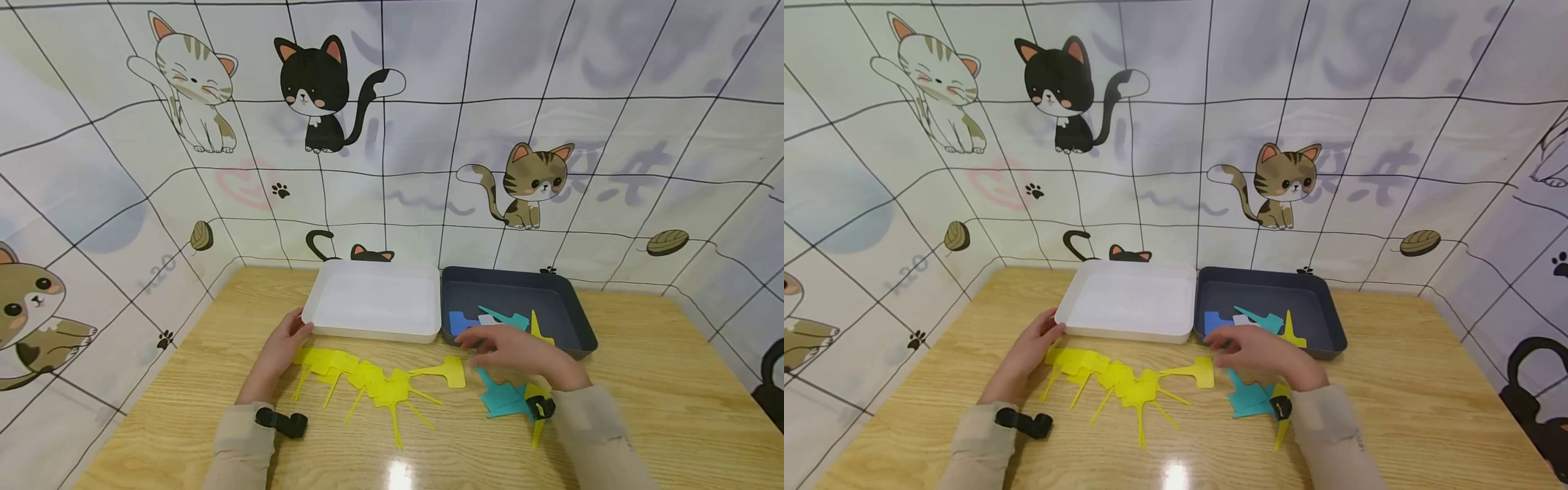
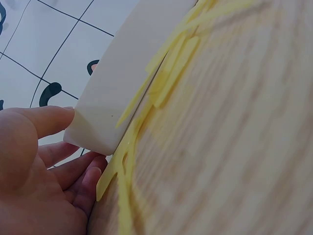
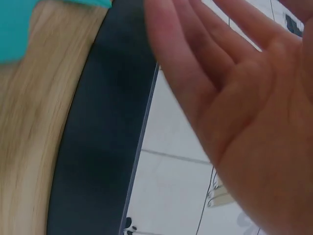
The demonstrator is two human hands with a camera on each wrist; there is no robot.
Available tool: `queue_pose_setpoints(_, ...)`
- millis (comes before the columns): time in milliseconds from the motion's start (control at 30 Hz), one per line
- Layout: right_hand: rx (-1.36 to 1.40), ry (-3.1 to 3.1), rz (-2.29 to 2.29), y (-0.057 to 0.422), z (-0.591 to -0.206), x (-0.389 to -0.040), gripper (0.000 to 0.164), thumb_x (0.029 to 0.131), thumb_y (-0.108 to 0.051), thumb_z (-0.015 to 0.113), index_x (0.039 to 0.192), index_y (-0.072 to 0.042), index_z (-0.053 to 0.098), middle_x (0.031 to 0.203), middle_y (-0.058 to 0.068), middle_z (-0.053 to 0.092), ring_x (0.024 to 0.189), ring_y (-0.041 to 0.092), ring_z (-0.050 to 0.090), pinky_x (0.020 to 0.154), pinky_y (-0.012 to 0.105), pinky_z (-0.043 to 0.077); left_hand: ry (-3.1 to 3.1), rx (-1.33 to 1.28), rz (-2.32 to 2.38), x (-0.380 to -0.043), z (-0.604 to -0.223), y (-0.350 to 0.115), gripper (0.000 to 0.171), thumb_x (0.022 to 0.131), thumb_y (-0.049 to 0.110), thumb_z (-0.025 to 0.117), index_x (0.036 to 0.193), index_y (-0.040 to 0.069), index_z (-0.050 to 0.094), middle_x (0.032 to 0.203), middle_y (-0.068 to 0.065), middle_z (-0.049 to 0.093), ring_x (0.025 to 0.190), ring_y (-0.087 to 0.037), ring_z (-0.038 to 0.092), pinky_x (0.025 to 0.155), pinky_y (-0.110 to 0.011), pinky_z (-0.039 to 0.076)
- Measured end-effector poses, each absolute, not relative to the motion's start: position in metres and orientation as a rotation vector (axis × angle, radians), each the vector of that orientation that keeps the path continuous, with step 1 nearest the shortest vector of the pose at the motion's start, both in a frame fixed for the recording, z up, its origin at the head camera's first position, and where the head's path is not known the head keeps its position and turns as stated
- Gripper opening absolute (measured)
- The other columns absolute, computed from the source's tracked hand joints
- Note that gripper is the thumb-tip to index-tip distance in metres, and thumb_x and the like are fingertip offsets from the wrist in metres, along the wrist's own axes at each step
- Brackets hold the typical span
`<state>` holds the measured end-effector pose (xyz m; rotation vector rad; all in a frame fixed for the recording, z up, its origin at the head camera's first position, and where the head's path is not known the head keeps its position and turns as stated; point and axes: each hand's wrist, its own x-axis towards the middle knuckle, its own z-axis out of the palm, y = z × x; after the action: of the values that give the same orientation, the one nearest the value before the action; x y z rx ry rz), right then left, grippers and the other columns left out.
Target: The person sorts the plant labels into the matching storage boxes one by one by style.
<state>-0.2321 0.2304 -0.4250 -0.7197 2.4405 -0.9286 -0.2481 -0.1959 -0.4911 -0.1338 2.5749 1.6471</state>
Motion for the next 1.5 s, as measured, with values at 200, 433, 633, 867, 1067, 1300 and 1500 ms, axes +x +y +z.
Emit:
queue_pose_setpoints(200,-0.659,2.422,-0.811,0.215,-0.427,-0.227,0.051,0.087,-0.028,0.063,0.134,-0.015,0.046,0.127,0.005,0.053,0.089,0.02,0.057,0.073,0.036,0.047,2.581,-0.137,1.644,-0.249,-0.49,-0.195,0.065,0.093,0.045,0.048,0.146,0.017,0.023,0.147,-0.01,0.031,0.134,-0.028,0.03,0.109,-0.046,0.025)
queue_pose_setpoints(433,-0.703,2.539,-0.675,0.204,-0.433,-0.222,0.055,0.083,-0.027,0.068,0.133,-0.015,0.049,0.129,0.002,0.051,0.106,0.02,0.052,0.085,0.04,0.044,2.554,-0.122,1.656,-0.248,-0.488,-0.195,0.065,0.093,0.045,0.047,0.146,0.016,0.022,0.147,-0.011,0.03,0.135,-0.028,0.028,0.109,-0.047,0.025)
queue_pose_setpoints(633,-0.687,2.628,-0.581,0.196,-0.433,-0.218,0.058,0.078,-0.024,0.073,0.131,-0.014,0.05,0.128,0.004,0.051,0.111,0.02,0.051,0.091,0.042,0.044,2.544,-0.122,1.667,-0.247,-0.487,-0.194,0.065,0.093,0.045,0.048,0.146,0.017,0.023,0.147,-0.011,0.031,0.135,-0.028,0.028,0.11,-0.047,0.024)
queue_pose_setpoints(867,-0.6,2.707,-0.44,0.181,-0.435,-0.214,0.058,0.075,-0.025,0.075,0.128,-0.018,0.054,0.105,-0.002,0.052,0.069,0.012,0.049,0.066,0.033,0.044,2.557,-0.11,1.665,-0.246,-0.487,-0.194,0.063,0.094,0.041,0.048,0.145,0.015,0.023,0.147,-0.012,0.03,0.135,-0.029,0.028,0.11,-0.047,0.024)
queue_pose_setpoints(1067,-0.578,2.771,-0.348,0.175,-0.436,-0.209,0.052,0.073,-0.024,0.076,0.122,-0.02,0.058,0.088,-0.002,0.045,0.058,0.015,0.045,0.053,0.03,0.035,2.561,-0.119,1.658,-0.246,-0.488,-0.195,0.063,0.094,0.042,0.048,0.145,0.015,0.024,0.147,-0.011,0.03,0.135,-0.029,0.029,0.11,-0.047,0.024)
queue_pose_setpoints(1300,-0.626,2.84,-0.228,0.175,-0.44,-0.208,0.05,0.072,-0.03,0.077,0.117,-0.018,0.059,0.084,-0.003,0.042,0.058,0.016,0.041,0.052,0.03,0.032,2.547,-0.097,1.675,-0.245,-0.488,-0.196,0.061,0.094,0.04,0.048,0.145,0.016,0.025,0.147,-0.011,0.031,0.135,-0.028,0.029,0.109,-0.047,0.025)
queue_pose_setpoints(1500,-0.627,2.84,-0.186,0.173,-0.441,-0.209,0.051,0.072,-0.032,0.078,0.116,-0.015,0.06,0.084,-0.003,0.043,0.062,0.015,0.043,0.055,0.03,0.035,2.55,-0.095,1.66,-0.245,-0.487,-0.197,0.061,0.094,0.041,0.049,0.144,0.016,0.026,0.147,-0.01,0.031,0.134,-0.028,0.03,0.109,-0.047,0.025)
